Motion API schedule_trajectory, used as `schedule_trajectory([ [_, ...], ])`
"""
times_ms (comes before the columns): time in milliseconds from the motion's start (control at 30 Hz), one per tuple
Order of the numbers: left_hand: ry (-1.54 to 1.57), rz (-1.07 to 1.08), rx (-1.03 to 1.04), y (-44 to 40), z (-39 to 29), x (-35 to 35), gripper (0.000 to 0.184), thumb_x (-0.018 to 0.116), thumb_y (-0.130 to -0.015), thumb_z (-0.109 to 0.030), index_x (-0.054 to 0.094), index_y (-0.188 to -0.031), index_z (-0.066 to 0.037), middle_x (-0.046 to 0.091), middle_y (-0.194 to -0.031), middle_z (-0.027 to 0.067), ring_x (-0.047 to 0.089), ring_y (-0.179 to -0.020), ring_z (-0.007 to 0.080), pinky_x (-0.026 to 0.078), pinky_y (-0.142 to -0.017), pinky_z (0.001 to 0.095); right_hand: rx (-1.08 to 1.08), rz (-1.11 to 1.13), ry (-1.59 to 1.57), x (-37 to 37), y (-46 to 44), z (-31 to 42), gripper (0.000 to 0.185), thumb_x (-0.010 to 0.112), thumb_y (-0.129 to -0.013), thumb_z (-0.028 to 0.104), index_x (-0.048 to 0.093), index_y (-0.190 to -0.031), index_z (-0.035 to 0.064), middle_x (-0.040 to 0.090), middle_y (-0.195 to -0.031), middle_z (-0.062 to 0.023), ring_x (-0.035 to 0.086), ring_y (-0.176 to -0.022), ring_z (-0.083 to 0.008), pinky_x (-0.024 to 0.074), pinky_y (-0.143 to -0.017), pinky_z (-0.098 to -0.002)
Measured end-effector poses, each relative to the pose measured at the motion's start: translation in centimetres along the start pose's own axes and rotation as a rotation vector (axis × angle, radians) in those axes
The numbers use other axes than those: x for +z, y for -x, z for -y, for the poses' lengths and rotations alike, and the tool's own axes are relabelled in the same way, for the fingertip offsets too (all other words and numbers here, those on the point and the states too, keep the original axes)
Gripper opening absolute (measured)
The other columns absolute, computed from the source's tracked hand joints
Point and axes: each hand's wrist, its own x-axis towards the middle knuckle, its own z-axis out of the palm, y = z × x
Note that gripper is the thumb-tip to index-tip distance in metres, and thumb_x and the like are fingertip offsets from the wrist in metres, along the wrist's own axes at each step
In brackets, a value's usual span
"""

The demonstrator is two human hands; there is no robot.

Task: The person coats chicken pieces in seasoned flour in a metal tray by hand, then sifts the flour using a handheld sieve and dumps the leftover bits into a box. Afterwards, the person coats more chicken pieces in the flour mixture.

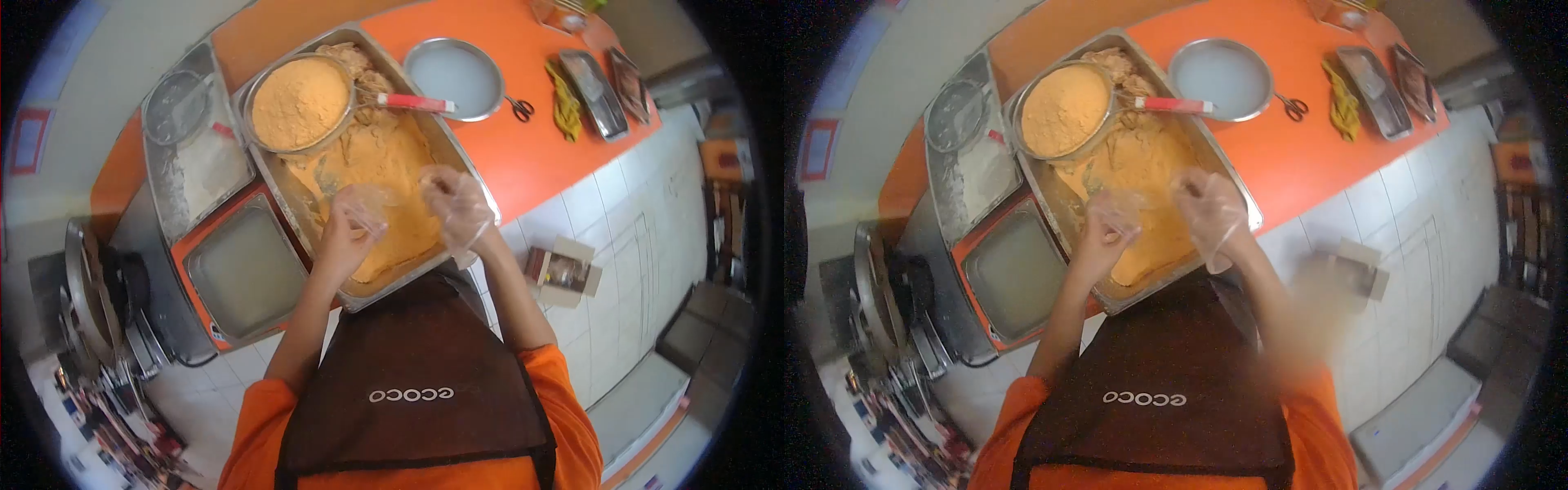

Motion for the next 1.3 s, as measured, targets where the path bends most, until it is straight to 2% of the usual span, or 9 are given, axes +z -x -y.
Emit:
schedule_trajectory([
  [133, 0.266, -0.211, 0.171, -0.1, 0.3, 1.7, 0.046, 0.064, -0.086, -0.008, 0.043, -0.127, -0.005, 0.05, -0.117, 0.0076, 0.055, -0.103, 0.0194, 0.044, -0.096, 0.0367, 0.001, 0.233, 0.286, 0.7, -2.8, 1.9, 0.022, 0.06, -0.084, 0.018, 0.063, -0.098, 0.0012, 0.063, -0.085, -0.0139, 0.061, -0.076, -0.0208, 0.048, -0.072, -0.0328],
  [267, 0.969, -0.357, -0.094, 0.1, 2.1, 4.0, 0.031, 0.052, -0.093, -0.01, 0.047, -0.123, -0.005, 0.051, -0.122, 0.0077, 0.054, -0.109, 0.0198, 0.042, -0.099, 0.0379, -0.304, 0.41, 0.529, 0.4, -4.6, 2.4, 0.032, 0.062, -0.081, 0.027, 0.062, -0.103, 0.003, 0.062, -0.101, -0.0161, 0.058, -0.096, -0.03, 0.047, -0.082, -0.0387],
  [400, 1.0, -0.382, -0.096, 0.5, 3.0, 5.9, 0.028, 0.044, -0.096, -0.014, 0.05, -0.122, -0.005, 0.056, -0.12, 0.0077, 0.053, -0.112, 0.02, 0.043, -0.096, 0.0382, -0.452, 0.639, 0.763, 0.6, -4.3, 4.4, 0.034, 0.062, -0.08, 0.026, 0.061, -0.108, 0.007, 0.058, -0.113, -0.0152, 0.054, -0.107, -0.0317, 0.0458, -0.087, -0.0395],
  [700, 1.072, -0.303, -0.197, -2.6, 5.7, 6.6, 0.03, 0.044, -0.096, -0.017, 0.05, -0.121, -0.002, 0.058, -0.118, 0.0095, 0.055, -0.111, 0.022, 0.045, -0.094, 0.0391, -0.503, 0.789, 0.546, -0.1, -4.3, 2.8, 0.017, 0.065, -0.077, 0.019, 0.066, -0.093, 0.0132, 0.062, -0.094, -0.0103, 0.057, -0.09, -0.0336, 0.0472, -0.078, -0.0403],
  [800, 0.944, -0.445, -0.206, -3.9, 5.8, 7.0, 0.036, 0.04, -0.098, -0.024, 0.048, -0.124, -0.001, 0.057, -0.12, 0.0101, 0.055, -0.11, 0.022, 0.047, -0.093, 0.0378, -0.645, 0.693, 0.602, -0.3, -4.1, 1.6, 0.014, 0.064, -0.077, 0.016, 0.066, -0.09, 0.0113, 0.061, -0.091, -0.0109, 0.057, -0.088, -0.034, 0.0469, -0.076, -0.0401],
  [867, 0.934, -0.549, -0.164, -4.3, 4.8, 7.6, 0.04, 0.039, -0.099, -0.029, 0.047, -0.125, 0.0, 0.056, -0.12, 0.0109, 0.055, -0.11, 0.0224, 0.048, -0.092, 0.0372, -0.458, 0.718, 0.441, 0.2, -4.6, -0.7, 0.014, 0.064, -0.078, 0.017, 0.066, -0.089, 0.01, 0.061, -0.092, -0.0106, 0.057, -0.089, -0.0332, 0.047, -0.076, -0.0398],
  [1000, 1.113, -0.37, -0.126, -4.5, 1.7, 7.7, 0.047, 0.04, -0.098, -0.038, 0.045, -0.128, -0.002, 0.054, -0.124, 0.0117, 0.053, -0.114, 0.0249, 0.046, -0.094, 0.0389, -0.663, 0.656, 0.473, -1.1, -4.7, 0.6, 0.014, 0.064, -0.079, 0.018, 0.066, -0.088, 0.0078, 0.061, -0.092, -0.0098, 0.057, -0.091, -0.0315, 0.0468, -0.075, -0.0396],
  [1200, 1.106, -0.349, -0.026, -5.6, 1.7, 7.0, 0.067, 0.037, -0.095, -0.053, 0.03, -0.141, -0.005, 0.043, -0.138, 0.0144, 0.048, -0.12, 0.0282, 0.041, -0.1, 0.0416, -0.455, 0.782, 0.488, -1.4, -4.2, 1.0, 0.012, 0.064, -0.078, 0.016, 0.067, -0.087, 0.009, 0.06, -0.096, -0.01, 0.058, -0.091, -0.0302, 0.0466, -0.077, -0.0377],
  [1300, 1.212, -0.242, 0.033, -5.7, -0.2, 7.0, 0.077, 0.035, -0.091, -0.062, 0.022, -0.145, -0.01, 0.036, -0.143, 0.0146, 0.044, -0.123, 0.0327, 0.039, -0.101, 0.0443, -0.497, 0.668, 0.366, 0.0, -4.4, -1.0, 0.011, 0.071, -0.072, 0.009, 0.066, -0.081, 0.0088, 0.061, -0.085, -0.0086, 0.058, -0.078, -0.028, 0.0472, -0.066, -0.0358],
])
